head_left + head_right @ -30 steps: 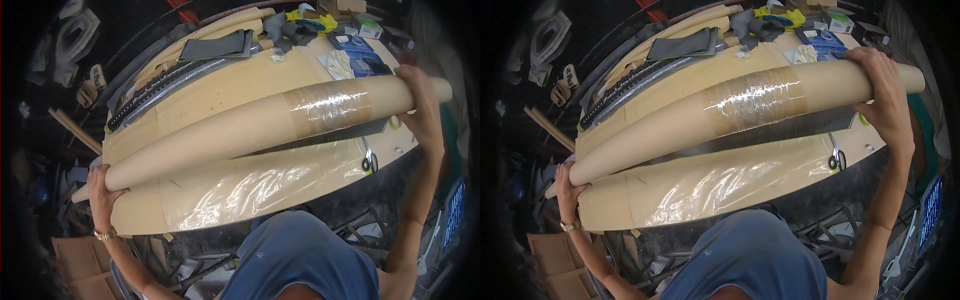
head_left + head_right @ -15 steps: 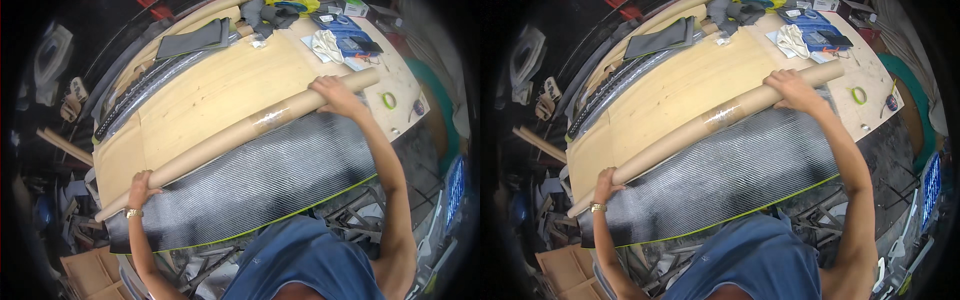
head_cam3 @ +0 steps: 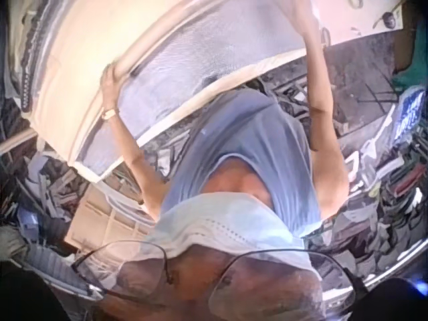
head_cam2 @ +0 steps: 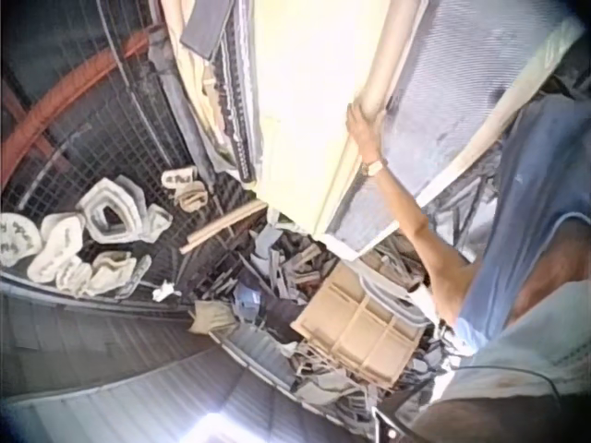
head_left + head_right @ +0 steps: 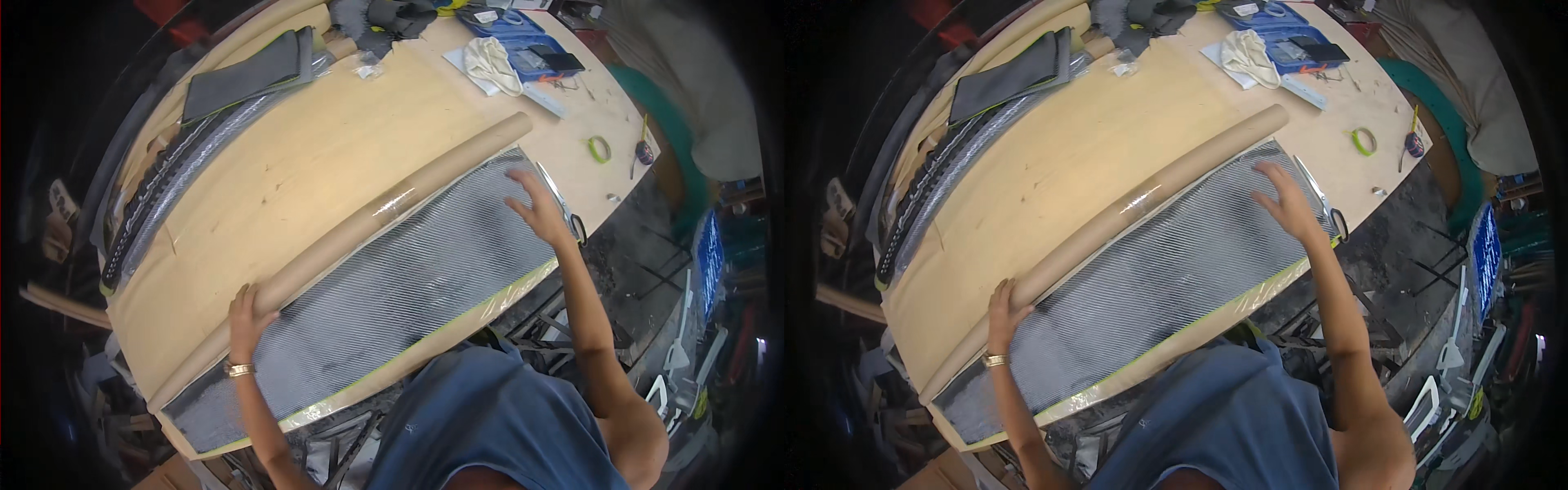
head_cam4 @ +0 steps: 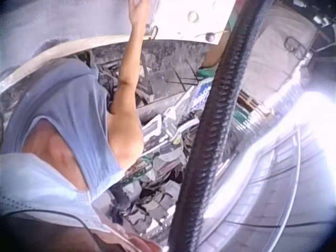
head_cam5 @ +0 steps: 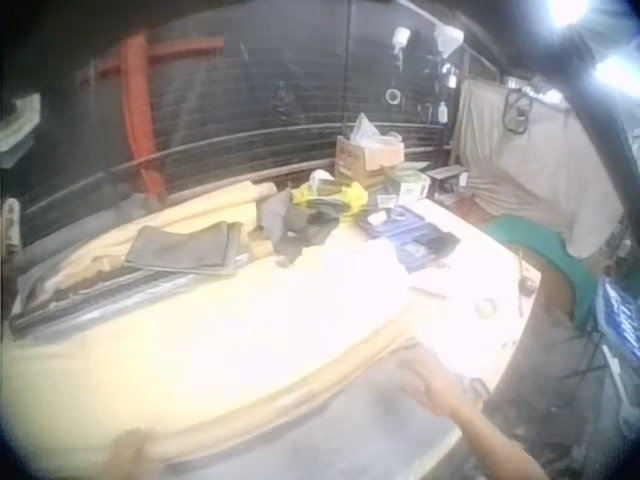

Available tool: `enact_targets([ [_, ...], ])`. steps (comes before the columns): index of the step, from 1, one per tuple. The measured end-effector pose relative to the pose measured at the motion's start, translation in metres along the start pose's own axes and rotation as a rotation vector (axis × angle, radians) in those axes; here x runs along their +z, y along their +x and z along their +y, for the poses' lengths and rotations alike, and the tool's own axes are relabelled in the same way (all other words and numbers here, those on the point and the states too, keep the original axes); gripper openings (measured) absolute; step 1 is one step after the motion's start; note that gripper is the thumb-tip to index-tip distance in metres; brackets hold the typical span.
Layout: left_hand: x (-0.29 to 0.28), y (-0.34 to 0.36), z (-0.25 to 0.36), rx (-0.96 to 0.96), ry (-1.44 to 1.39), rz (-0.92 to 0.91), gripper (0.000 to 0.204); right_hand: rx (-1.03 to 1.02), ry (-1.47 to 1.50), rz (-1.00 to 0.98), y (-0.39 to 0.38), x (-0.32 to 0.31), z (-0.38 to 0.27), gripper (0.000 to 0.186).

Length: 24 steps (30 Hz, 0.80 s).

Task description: The person cuts along a yellow guide line on a carbon fiber sheet using shears, wipes the surface with a cloth, and then rolls the sheet onto a cylindrical tube.

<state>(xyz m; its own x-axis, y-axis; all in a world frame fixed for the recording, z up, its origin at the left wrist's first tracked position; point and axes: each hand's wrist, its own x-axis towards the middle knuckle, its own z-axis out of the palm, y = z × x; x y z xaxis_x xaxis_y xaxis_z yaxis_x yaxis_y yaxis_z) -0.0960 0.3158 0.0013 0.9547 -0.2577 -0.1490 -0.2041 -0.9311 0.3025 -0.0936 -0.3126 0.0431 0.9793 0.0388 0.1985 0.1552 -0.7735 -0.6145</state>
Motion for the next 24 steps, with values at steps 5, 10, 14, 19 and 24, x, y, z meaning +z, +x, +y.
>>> enact_targets([
  [5, 0.032, 0.036, 0.109, 0.101, -0.010, 0.311, 0.065, 0.291, 0.215, -0.069, -0.064, 0.001, 0.009, 0.030],
  [10, 0.070, 0.058, 0.195, -0.021, -0.313, 0.550, 0.035, 0.242, 0.340, -0.255, -0.050, 0.028, -0.014, 0.027],
  [14, 0.108, 0.061, 0.234, -0.320, -0.593, 0.553, 0.026, 0.028, 0.382, -0.370, -0.014, 0.046, -0.032, 0.028],
  [19, 0.128, 0.074, 0.238, -0.561, -0.436, 0.640, 0.029, -0.369, 0.115, -0.129, 0.068, 0.039, -0.018, 0.035],
  [24, 0.135, 0.081, 0.240, -0.598, -0.352, 0.629, 0.029, -0.359, -0.128, -0.203, 0.136, 0.018, 0.081, 0.051],
])
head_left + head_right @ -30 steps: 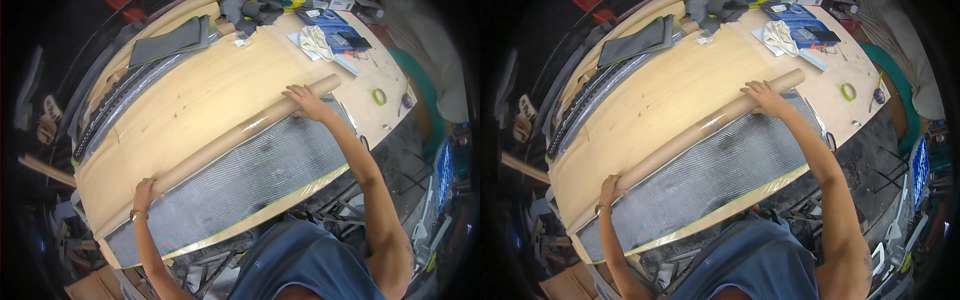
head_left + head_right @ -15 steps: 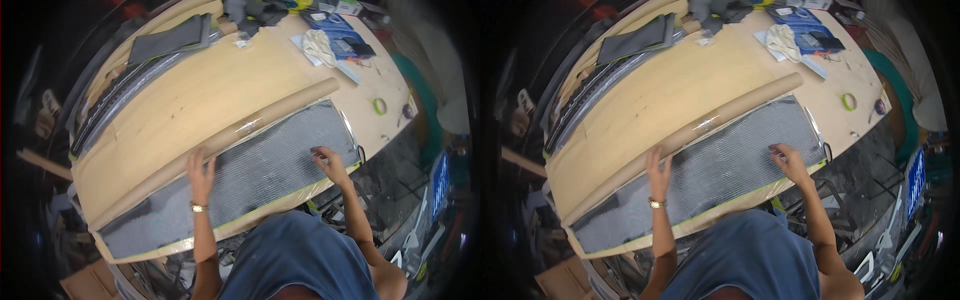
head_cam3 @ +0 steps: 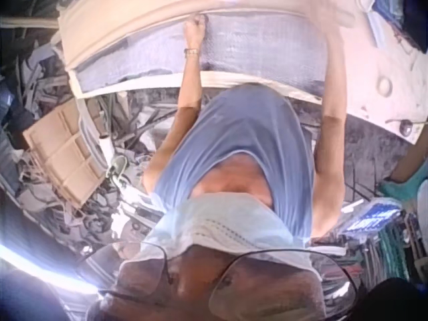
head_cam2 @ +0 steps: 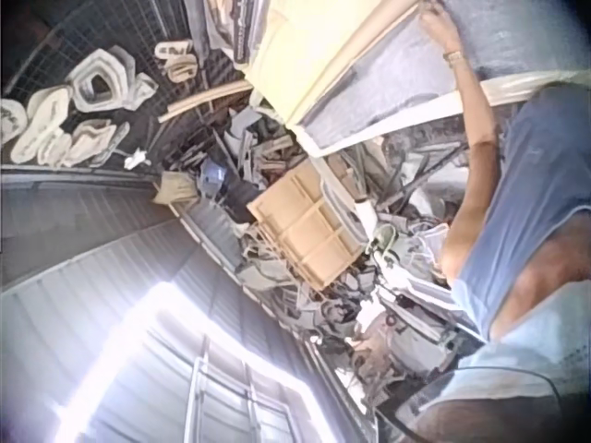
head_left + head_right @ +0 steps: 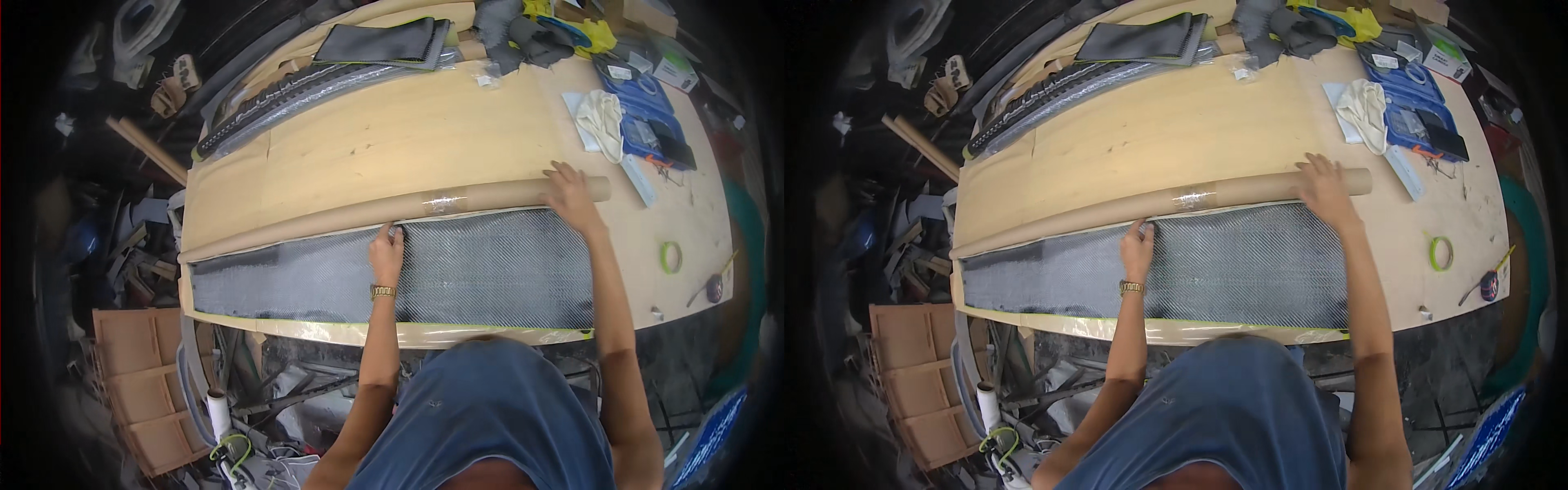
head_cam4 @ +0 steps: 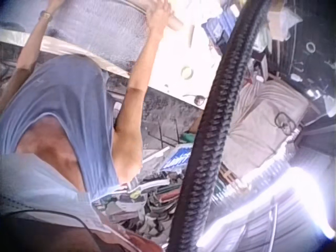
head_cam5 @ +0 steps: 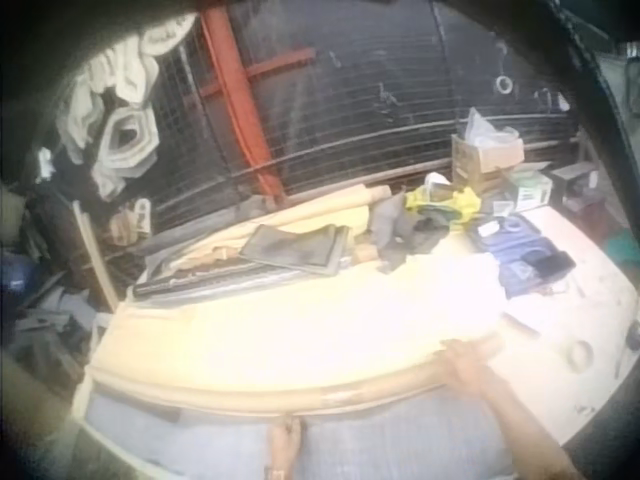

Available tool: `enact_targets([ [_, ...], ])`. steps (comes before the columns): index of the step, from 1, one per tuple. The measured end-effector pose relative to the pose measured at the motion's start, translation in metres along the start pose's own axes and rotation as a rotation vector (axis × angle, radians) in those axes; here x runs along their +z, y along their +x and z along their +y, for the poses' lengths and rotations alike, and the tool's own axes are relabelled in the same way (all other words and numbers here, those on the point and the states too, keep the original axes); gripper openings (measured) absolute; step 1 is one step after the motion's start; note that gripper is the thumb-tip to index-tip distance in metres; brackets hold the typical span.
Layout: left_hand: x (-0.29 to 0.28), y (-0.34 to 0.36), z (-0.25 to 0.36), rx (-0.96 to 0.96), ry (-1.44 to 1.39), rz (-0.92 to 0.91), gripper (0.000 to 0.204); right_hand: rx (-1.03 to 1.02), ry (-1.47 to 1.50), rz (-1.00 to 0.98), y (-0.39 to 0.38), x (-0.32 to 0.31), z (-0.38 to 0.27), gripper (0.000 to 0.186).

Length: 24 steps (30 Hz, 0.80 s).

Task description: The person cuts along a yellow guide line on a carbon fiber sheet using shears, wipes the surface with a cloth, and then rolls the sheet onto a cylindrical tube.

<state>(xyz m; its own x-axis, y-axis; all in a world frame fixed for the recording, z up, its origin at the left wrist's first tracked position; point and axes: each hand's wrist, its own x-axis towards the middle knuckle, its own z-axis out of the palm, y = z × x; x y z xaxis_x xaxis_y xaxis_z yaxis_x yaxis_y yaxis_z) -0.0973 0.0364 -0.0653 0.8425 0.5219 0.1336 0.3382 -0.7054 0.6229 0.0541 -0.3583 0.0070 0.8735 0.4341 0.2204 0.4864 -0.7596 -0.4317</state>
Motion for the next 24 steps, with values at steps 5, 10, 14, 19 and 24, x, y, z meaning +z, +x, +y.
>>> enact_targets([
  [5, -0.006, -0.003, 0.004, 0.012, -0.009, -0.072, 0.029, 0.041, 0.018, -0.252, 0.001, -0.012, 0.038, 0.062],
  [10, -0.011, -0.004, 0.009, 0.066, 0.038, 0.012, 0.029, 0.023, 0.184, -0.416, 0.021, -0.022, 0.057, 0.055],
  [14, 0.010, -0.042, 0.039, 0.405, 0.331, 0.060, 0.045, 0.030, 0.175, -0.388, 0.020, -0.010, 0.073, 0.050],
  [19, 0.032, -0.069, 0.031, 0.238, 0.395, -0.112, 0.071, -0.098, 0.013, -0.157, 0.017, 0.017, 0.034, 0.045],
  [24, 0.041, -0.071, 0.028, 0.222, 0.448, -0.155, 0.071, -0.162, -0.035, -0.084, 0.016, 0.023, 0.021, 0.044],
])
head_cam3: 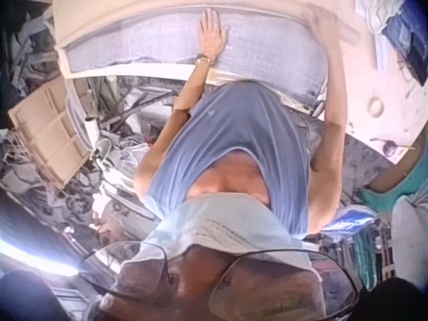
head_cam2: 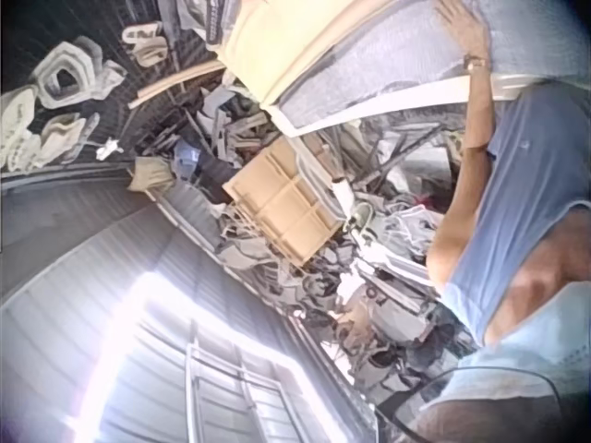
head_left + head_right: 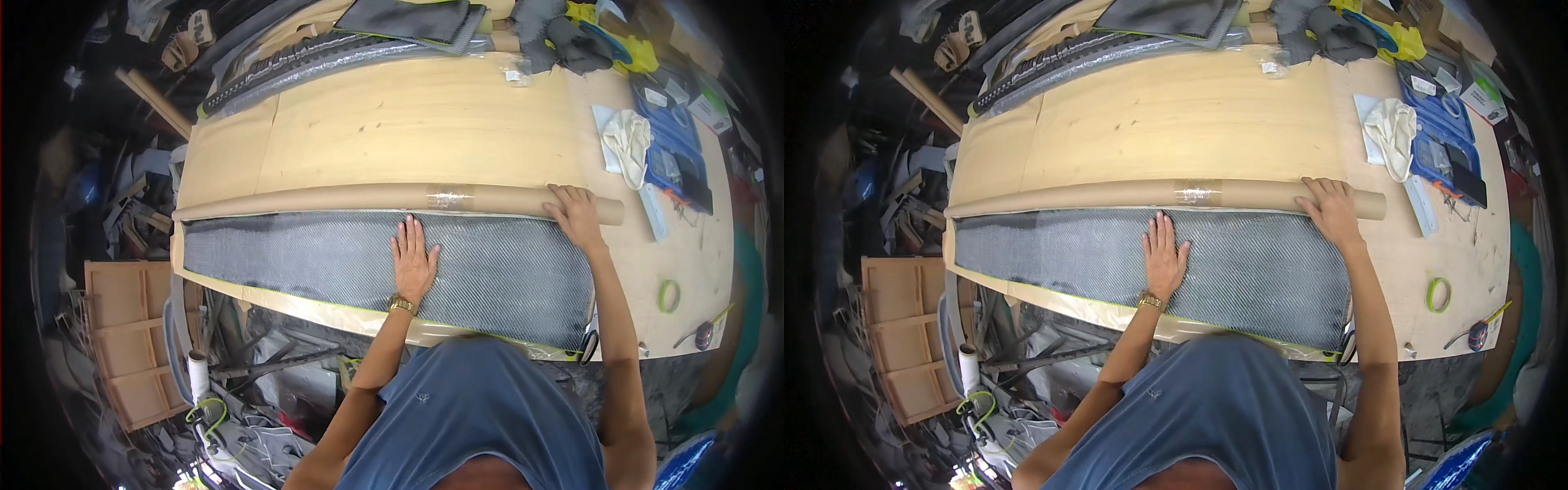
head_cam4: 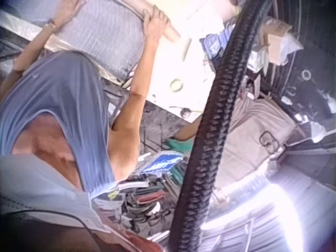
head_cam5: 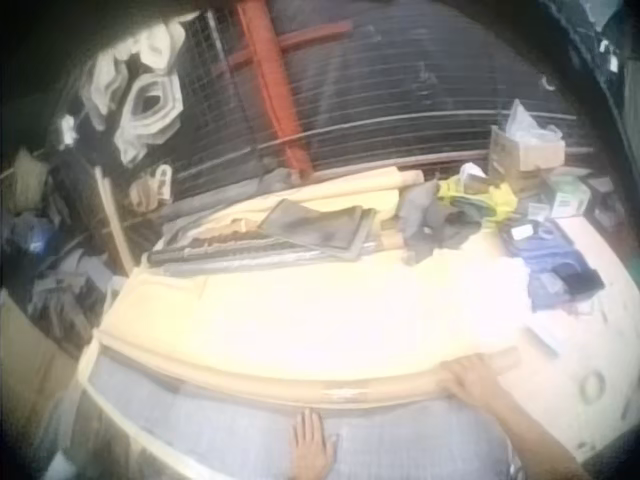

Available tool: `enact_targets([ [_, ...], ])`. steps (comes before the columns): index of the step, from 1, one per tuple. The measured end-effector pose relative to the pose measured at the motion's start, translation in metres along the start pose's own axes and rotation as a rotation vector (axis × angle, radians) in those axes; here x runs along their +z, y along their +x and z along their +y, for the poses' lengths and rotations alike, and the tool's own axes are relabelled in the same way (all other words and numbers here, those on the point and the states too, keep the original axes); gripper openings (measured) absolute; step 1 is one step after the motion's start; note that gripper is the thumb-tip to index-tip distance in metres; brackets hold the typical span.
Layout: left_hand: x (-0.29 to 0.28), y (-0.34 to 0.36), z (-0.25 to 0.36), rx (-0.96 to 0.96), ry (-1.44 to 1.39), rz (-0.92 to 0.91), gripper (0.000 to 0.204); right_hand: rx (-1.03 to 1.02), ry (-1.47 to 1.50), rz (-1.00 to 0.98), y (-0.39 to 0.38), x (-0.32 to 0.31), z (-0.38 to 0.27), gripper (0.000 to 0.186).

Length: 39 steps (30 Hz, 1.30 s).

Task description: The person cuts along a yellow guide line on a carbon fiber sheet using shears, wipes the surface with a cloth, and then rolls the sheet onto a cylindrical tube.

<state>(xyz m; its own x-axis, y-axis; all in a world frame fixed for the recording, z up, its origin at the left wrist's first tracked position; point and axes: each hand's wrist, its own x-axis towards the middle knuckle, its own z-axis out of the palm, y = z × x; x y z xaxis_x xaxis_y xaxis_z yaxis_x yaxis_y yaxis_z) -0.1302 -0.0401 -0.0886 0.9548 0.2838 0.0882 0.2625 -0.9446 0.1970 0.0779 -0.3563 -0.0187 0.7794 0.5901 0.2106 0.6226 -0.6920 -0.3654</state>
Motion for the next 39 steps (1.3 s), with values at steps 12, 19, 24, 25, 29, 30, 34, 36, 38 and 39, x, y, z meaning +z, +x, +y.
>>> enact_targets([
  [12, -0.003, -0.002, -0.003, -0.010, -0.019, 0.007, 0.071, 0.030, 0.009, -0.134, 0.026, -0.002, 0.009, 0.040],
  [19, -0.004, 0.011, 0.009, 0.006, -0.101, -0.006, 0.070, 0.162, 0.068, -0.191, 0.043, -0.008, 0.034, 0.043],
  [24, -0.002, -0.001, -0.005, -0.001, -0.185, -0.015, 0.072, 0.148, 0.300, 0.063, 0.031, -0.034, 0.045, 0.041],
  [25, -0.006, -0.003, -0.004, -0.025, -0.172, -0.008, 0.071, 0.263, 0.359, 0.183, 0.018, -0.044, 0.042, 0.039],
  [29, -0.031, 0.021, 0.039, 0.087, -0.210, 0.037, 0.067, 0.766, 0.607, 0.545, -0.079, -0.047, 0.069, 0.036],
  [30, -0.040, 0.036, 0.058, 0.242, -0.262, 0.043, 0.064, 0.774, 0.606, 0.558, -0.093, -0.038, 0.066, 0.036],
  [34, -0.044, 0.095, 0.128, 0.545, -0.507, 0.113, 0.039, 0.868, 0.692, 0.446, -0.097, 0.004, 0.047, 0.046],
  [36, -0.042, 0.105, 0.155, 0.488, -0.656, 0.006, 0.035, 0.877, 0.693, 0.477, -0.090, 0.024, 0.047, 0.057],
  [38, -0.042, 0.106, 0.169, 0.436, -0.791, -0.092, 0.031, 0.917, 0.728, 0.456, -0.080, 0.021, 0.044, 0.056],
  [39, -0.038, 0.100, 0.174, 0.483, -0.699, -0.043, 0.030, 0.967, 0.748, 0.422, -0.079, 0.019, 0.043, 0.055],
])
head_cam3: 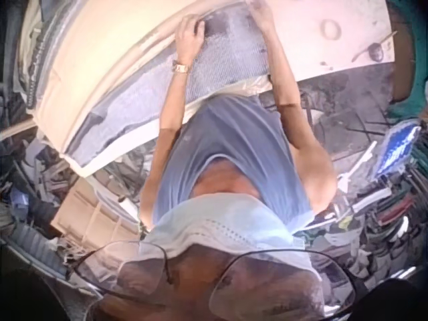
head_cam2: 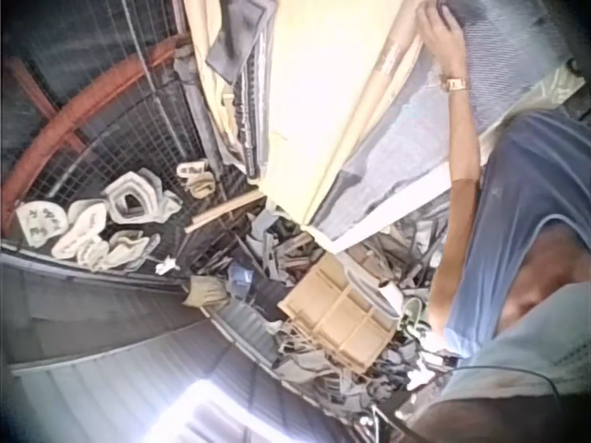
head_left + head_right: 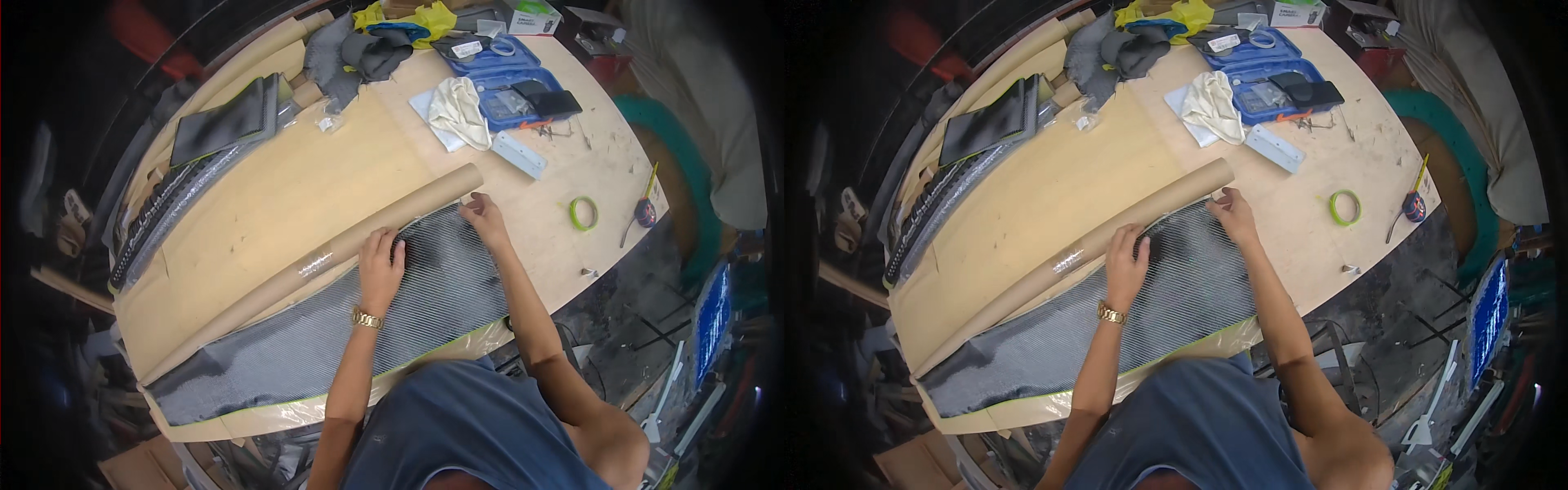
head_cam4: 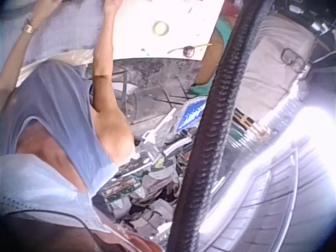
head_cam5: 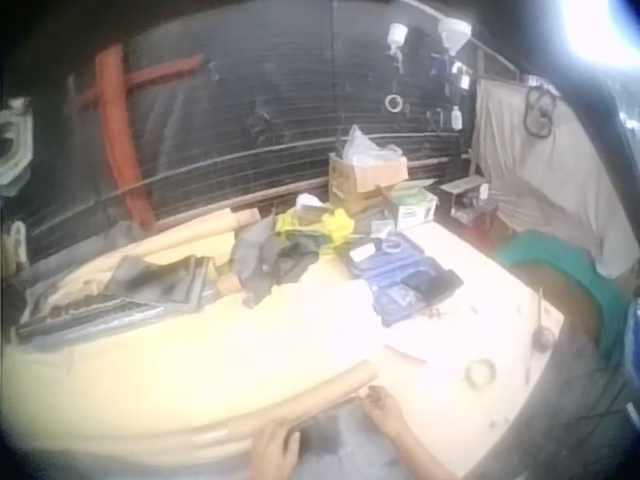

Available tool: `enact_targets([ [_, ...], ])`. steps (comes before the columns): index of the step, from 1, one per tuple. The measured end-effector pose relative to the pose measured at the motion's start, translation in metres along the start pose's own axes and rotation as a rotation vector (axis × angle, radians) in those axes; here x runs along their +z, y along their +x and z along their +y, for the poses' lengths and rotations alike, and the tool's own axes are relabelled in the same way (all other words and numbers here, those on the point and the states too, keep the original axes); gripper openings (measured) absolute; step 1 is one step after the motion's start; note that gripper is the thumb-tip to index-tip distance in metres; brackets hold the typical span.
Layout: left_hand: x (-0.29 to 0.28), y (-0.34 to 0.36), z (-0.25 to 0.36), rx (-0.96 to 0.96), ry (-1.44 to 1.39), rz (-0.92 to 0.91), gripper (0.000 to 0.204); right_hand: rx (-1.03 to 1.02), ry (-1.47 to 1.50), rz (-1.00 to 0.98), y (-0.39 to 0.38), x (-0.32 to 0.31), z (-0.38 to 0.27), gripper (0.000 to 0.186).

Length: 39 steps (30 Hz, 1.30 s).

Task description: The person cuts along a yellow guide line on a carbon fiber sheet using shears, wipes the surface with a cloth, and then rolls the sheet onto a cylindrical tube.

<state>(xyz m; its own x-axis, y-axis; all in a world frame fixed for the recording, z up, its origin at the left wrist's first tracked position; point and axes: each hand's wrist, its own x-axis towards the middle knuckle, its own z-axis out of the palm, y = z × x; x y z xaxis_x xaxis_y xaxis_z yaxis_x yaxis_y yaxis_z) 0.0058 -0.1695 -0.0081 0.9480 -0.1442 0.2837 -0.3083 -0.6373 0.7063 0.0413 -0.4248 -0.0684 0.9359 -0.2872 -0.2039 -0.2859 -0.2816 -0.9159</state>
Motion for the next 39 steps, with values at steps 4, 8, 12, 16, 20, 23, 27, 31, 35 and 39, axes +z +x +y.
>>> enact_targets([
  [4, 0.003, -0.011, -0.012, 0.013, 0.208, 0.013, 0.029, -0.033, -0.148, -0.036, -0.002, -0.001, -0.017, 0.049],
  [8, -0.003, -0.017, -0.019, -0.029, 0.325, -0.011, 0.030, -0.135, -0.386, 0.088, -0.027, -0.017, -0.019, 0.034],
  [12, -0.004, -0.018, -0.018, -0.089, 0.362, -0.044, 0.032, -0.222, -0.344, -0.027, -0.036, -0.024, -0.032, 0.027],
  [16, -0.004, -0.001, -0.010, -0.212, 0.224, -0.171, 0.030, -0.445, -0.332, -0.052, -0.032, -0.019, -0.055, 0.029],
  [20, 0.015, 0.020, -0.016, -0.138, 0.147, -0.189, 0.030, -0.900, -0.645, 0.031, 0.029, -0.018, -0.069, 0.038],
  [23, 0.028, 0.035, -0.010, -0.259, 0.094, -0.274, 0.034, -0.667, -0.747, -0.113, 0.068, -0.023, -0.064, 0.047],
  [27, 0.045, 0.043, 0.006, -0.383, 0.083, -0.256, 0.032, -0.309, -0.490, -0.377, 0.085, -0.036, -0.051, 0.058],
  [31, 0.062, 0.026, 0.007, -0.530, 0.032, -0.139, 0.033, -0.436, -0.496, -0.401, 0.071, -0.045, -0.045, 0.061],
  [35, 0.082, 0.011, 0.002, -0.447, 0.099, 0.054, 0.030, -0.614, -0.489, -0.454, 0.071, -0.055, -0.035, 0.064],
  [39, 0.096, 0.008, -0.003, -0.610, -0.002, 0.085, 0.023, -0.751, -0.475, -0.406, 0.073, -0.053, -0.019, 0.065],
])
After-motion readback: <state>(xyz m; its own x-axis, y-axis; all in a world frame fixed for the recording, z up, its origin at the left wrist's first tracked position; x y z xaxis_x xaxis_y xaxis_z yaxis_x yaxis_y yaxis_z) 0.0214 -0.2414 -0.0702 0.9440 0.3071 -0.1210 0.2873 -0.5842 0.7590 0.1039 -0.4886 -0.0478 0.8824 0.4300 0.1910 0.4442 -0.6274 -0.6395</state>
